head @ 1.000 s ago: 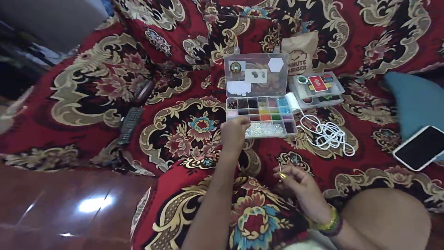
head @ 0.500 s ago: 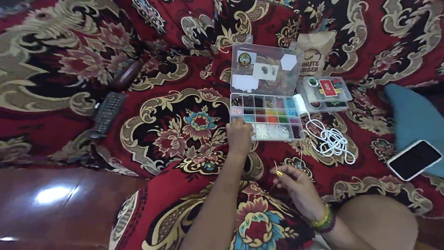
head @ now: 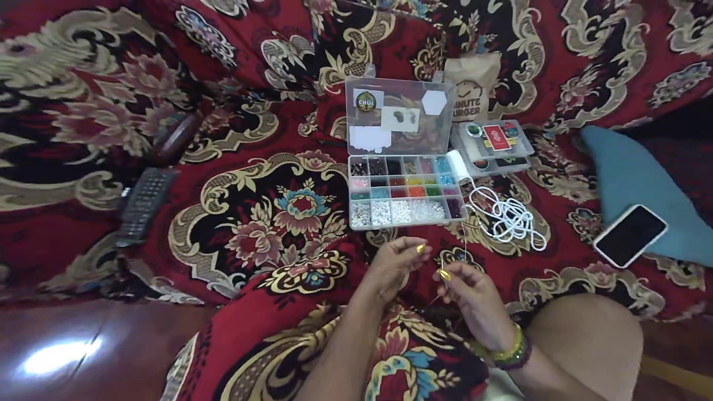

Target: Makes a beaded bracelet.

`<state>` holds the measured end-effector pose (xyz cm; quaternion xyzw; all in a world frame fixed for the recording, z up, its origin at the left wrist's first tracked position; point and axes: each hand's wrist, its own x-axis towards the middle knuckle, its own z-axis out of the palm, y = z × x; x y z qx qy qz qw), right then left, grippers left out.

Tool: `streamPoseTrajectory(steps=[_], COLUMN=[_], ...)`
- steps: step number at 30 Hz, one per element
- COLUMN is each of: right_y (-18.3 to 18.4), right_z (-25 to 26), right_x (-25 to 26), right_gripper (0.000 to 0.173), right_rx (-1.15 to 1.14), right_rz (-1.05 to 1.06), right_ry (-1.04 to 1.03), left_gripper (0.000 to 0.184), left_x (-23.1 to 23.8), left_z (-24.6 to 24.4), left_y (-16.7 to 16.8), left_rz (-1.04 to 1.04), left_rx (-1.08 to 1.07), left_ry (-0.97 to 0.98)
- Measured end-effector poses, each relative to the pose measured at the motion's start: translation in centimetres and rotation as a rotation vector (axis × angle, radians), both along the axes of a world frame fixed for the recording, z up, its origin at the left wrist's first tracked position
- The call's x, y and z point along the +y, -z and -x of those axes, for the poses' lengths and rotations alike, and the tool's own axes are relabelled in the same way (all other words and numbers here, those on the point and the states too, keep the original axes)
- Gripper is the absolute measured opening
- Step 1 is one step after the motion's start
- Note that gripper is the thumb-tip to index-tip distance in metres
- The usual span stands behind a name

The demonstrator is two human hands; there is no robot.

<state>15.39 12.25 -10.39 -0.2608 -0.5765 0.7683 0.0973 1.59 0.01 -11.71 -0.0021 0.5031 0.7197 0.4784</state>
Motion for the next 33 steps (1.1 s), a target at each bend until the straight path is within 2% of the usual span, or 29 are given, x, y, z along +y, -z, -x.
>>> streamPoseTrajectory(steps=[4,9,24,33], right_y=[0.1,-0.2,-0.3,-0.3], right_z=[0.2,0.2,-0.3,-0.3], right_x=[-0.4,-0.8,-0.8,-0.8], right_gripper=[0.012,0.011,0.008,0.011], right_rx=[0.001,-0.018,-0.017,-0.021], right_rz=[0.017,0.032,0.004,0.112], right_ry=[-0.014,-0.023,-0.063,-0.110], left_gripper=[0.016,0.018,0.021,0.017], left_x=[0.0,0.4,0.0,0.0], left_z=[1.1,1.1,1.0,1.4], left_y=[2.0,2.8,3.2,3.4], left_rz=[-0.098,-0.149,-0.233,-0.262], left_rx=[0.047,0.074,0.131,0.206], left_ry=[0.182,0.324,0.354,0.420])
